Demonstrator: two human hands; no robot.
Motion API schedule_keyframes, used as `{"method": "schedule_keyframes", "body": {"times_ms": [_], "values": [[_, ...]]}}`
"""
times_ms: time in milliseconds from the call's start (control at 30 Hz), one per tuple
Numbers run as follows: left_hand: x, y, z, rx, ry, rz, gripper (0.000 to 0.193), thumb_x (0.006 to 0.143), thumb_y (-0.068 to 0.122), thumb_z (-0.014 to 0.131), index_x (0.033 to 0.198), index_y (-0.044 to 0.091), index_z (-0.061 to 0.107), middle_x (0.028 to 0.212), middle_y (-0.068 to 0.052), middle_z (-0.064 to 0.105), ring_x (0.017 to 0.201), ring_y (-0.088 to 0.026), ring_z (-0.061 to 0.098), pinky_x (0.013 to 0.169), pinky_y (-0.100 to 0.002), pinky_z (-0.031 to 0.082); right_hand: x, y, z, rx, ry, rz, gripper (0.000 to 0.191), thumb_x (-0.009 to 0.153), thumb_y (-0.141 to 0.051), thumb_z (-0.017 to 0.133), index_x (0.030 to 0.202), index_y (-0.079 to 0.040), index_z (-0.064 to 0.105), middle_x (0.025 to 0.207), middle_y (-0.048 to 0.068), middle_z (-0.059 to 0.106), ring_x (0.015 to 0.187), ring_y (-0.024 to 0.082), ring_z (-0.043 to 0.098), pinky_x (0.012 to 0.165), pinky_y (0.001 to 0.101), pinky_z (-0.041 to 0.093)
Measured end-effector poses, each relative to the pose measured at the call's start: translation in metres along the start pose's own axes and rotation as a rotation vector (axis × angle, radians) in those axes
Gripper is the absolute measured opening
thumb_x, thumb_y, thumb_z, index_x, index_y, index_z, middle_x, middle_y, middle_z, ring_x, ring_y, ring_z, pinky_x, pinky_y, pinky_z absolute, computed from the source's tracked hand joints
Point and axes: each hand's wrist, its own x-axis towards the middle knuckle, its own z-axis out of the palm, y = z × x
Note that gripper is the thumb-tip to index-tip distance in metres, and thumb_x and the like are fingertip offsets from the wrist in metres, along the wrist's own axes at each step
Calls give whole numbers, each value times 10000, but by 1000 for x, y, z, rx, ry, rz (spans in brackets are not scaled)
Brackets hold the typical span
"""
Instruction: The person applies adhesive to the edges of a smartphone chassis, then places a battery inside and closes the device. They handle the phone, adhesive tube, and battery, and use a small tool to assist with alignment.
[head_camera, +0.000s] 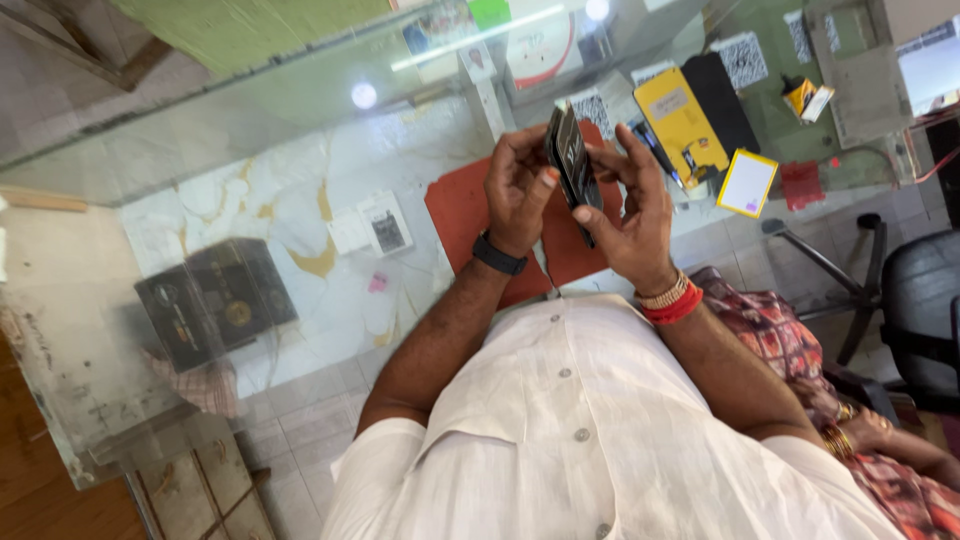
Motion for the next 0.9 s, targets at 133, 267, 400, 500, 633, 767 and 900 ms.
{"method": "schedule_keyframes", "body": {"times_ms": [133, 267, 400, 500, 633, 767, 900], "values": [[-7, -6, 0, -35, 23, -13, 427, 1052, 206, 695, 1390, 10, 525, 1256, -99, 639, 1151, -143, 627, 1055, -319, 524, -10, 8, -1, 3, -11, 6, 881, 1010, -251, 833, 1641, -15, 265, 1435, 162, 647, 1243, 190, 657, 1104, 320, 498], [-7, -12, -6, -81, 26, -17, 395, 1058, 193, 682, 1374, 19, 522, 1238, -98, 649, 1149, -151, 645, 1051, -324, 539, -13, 19, 2, 3, -24, -5, 862, 1040, -237, 828, 1643, -35, 246, 1443, 147, 655, 1245, 169, 651, 1068, 299, 483], [-5, -11, -10, -84, 43, -16, 385, 1058, 194, 674, 1366, 17, 527, 1215, -101, 659, 1148, -154, 650, 1054, -326, 544, -11, 23, 8, 5, -29, 0, 852, 1065, -216, 830, 1646, -39, 233, 1450, 145, 650, 1198, 153, 632, 1063, 295, 479], [-4, -10, -11, -102, 47, -10, 376, 1055, 197, 677, 1352, 23, 526, 1189, -98, 666, 1121, -153, 659, 1035, -328, 552, -10, 20, 12, 8, -32, 5, 852, 1072, -208, 830, 1648, -38, 226, 1459, 152, 644, 1203, 154, 634, 1070, 293, 481], [-4, -11, -15, -86, 59, -11, 363, 1059, 214, 672, 1330, 22, 526, 1194, -100, 673, 1100, -149, 660, 1023, -322, 553, -7, 13, 19, -10, -21, 11, 871, 1066, -208, 842, 1656, -43, 222, 1451, 156, 653, 1184, 144, 629, 1070, 288, 484], [-1, -11, -15, -183, 114, -22, 364, 1060, 228, 679, 1319, 19, 533, 1198, -146, 683, 1108, -172, 672, 1017, -333, 557, -3, -1, 24, -126, 15, -42, 964, 1001, -376, 853, 1670, -36, 249, 1424, 168, 649, 1223, 176, 658, 1102, 316, 514], [5, -2, -14, -512, 205, -170, 398, 1072, 286, 642, 1348, 28, 518, 1325, -270, 693, 1098, -258, 688, 870, -360, 549, 3, -15, 19, -235, 72, -52, 772, 1069, -566, 580, 1575, -17, 384, 1486, 192, 609, 1228, 194, 667, 1096, 344, 522]]}}
